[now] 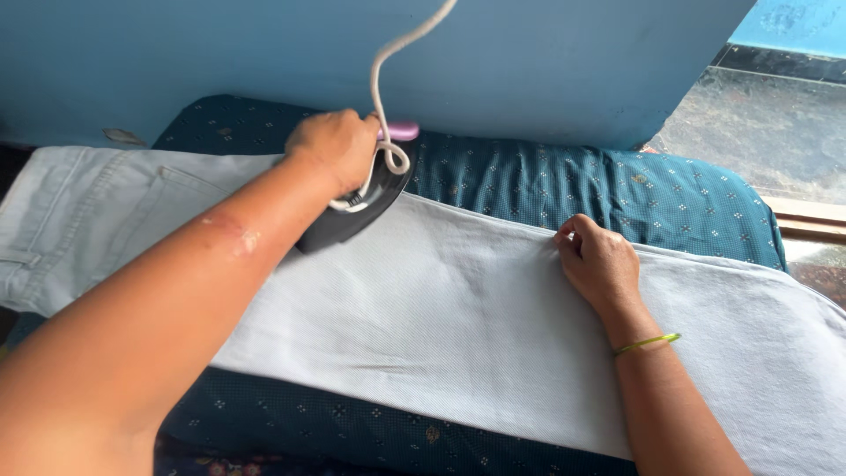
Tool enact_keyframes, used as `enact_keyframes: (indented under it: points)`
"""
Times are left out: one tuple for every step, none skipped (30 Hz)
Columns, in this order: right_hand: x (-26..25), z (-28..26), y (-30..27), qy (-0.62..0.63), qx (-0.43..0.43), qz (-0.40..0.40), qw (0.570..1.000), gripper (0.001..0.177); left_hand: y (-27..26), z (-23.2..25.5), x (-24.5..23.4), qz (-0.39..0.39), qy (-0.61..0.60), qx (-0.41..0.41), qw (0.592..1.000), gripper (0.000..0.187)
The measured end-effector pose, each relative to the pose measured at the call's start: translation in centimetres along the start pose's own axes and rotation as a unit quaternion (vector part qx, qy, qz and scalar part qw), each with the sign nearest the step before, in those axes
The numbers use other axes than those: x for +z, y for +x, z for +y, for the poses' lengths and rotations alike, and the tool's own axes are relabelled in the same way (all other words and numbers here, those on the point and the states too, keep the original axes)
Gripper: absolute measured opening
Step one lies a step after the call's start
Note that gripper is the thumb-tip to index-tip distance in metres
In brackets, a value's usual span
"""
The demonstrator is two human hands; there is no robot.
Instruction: The person irons a pair of white trousers laid out on a blue patterned surface. They use a purple electric iron to smooth the fabric, adjusting the trousers and the iron's cord as needed. The person then folds the trousers neatly after ironing.
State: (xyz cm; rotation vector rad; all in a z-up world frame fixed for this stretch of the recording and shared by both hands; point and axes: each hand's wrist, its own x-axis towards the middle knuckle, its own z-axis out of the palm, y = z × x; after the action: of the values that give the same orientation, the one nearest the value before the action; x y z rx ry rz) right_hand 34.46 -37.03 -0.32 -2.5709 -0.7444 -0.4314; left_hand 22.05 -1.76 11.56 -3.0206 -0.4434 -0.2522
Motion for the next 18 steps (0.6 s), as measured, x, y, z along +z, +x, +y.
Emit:
enact_keyframes:
  points:
    - [0.0, -0.1, 0.0, 0.0, 0.002, -0.003, 1.0, 0.01, 0.1, -0.4, -0.3, 0.008, 0.027, 0.029, 0.999, 0.031]
    - [-0.1, -0.1, 0.0, -0.001, -0.004, 0.0, 1.0, 0.01, 0.1, -0.6, -0.3, 0.017, 0.054, 0.059, 0.997, 0.03]
    - [-0.2, -0.1, 0.0, 0.0, -0.01, 0.004, 1.0, 0.01, 0.3, -0.6, -0.4, 0.023, 0.054, 0.064, 0.996, 0.03]
    - [-0.3, -0.2, 0.0, 0.001, -0.015, 0.008, 1.0, 0.01, 0.4, -0.6, -0.5, 0.029, 0.053, 0.07, 0.996, 0.029]
    - [-0.3, -0.3, 0.0, 0.002, -0.013, 0.007, 1.0, 0.01, 0.4, -0.6, -0.7, 0.036, 0.054, 0.074, 0.995, 0.029]
    - [-0.2, -0.3, -0.1, 0.002, -0.012, 0.006, 1.0, 0.01, 0.4, -0.7, -1.0, 0.018, 0.038, 0.075, 0.996, 0.029]
    - [-0.3, -0.3, -0.2, 0.001, -0.01, 0.005, 1.0, 0.01, 0.2, -0.7, -1.2, 0.0, 0.02, 0.075, 0.997, 0.03]
    - [-0.2, -0.4, -0.3, 0.001, -0.014, 0.004, 1.0, 0.01, 0.0, -0.7, -1.4, -0.018, 0.003, 0.075, 0.997, 0.03]
    - [-0.3, -0.2, -0.3, 0.0, -0.017, 0.003, 1.0, 0.01, -0.5, -0.8, -1.6, -0.03, -0.005, 0.072, 0.997, 0.03]
    - [-0.3, -0.1, -0.3, -0.001, -0.02, 0.003, 1.0, 0.01, -1.3, -1.2, -1.7, -0.042, -0.012, 0.07, 0.997, 0.029]
    - [-0.3, -0.1, -0.3, -0.001, -0.023, 0.004, 1.0, 0.011, -2.1, -1.4, -1.7, -0.055, -0.019, 0.066, 0.996, 0.028]
    - [-0.3, -0.1, -0.3, -0.001, -0.025, 0.005, 1.0, 0.011, -2.8, -1.6, -1.7, -0.063, -0.009, 0.063, 0.996, 0.03]
    - [-0.2, -0.2, -0.4, 0.0, -0.028, 0.006, 1.0, 0.012, -3.5, -2.0, -1.7, -0.071, 0.002, 0.059, 0.996, 0.031]
    - [-0.1, -0.4, -0.4, -0.004, -0.032, 0.006, 0.999, 0.013, -3.9, -2.2, -1.7, -0.079, 0.013, 0.055, 0.995, 0.032]
    - [-0.1, -0.5, -0.4, -0.009, -0.036, 0.007, 0.999, 0.013, -3.7, -2.1, -1.7, -0.066, 0.02, 0.052, 0.996, 0.031]
    - [-0.1, -0.6, -0.4, -0.014, -0.04, 0.008, 0.999, 0.014, -3.3, -1.9, -1.6, -0.053, 0.027, 0.048, 0.997, 0.03]
    - [-0.1, -0.6, -0.5, -0.013, -0.036, 0.011, 0.999, 0.015, -3.0, -1.7, -1.4, -0.04, 0.033, 0.045, 0.998, 0.03]
    - [-0.1, -0.7, -0.6, -0.011, -0.032, 0.014, 0.999, 0.016, -2.2, -1.5, -1.4, -0.028, 0.036, 0.05, 0.998, 0.029]
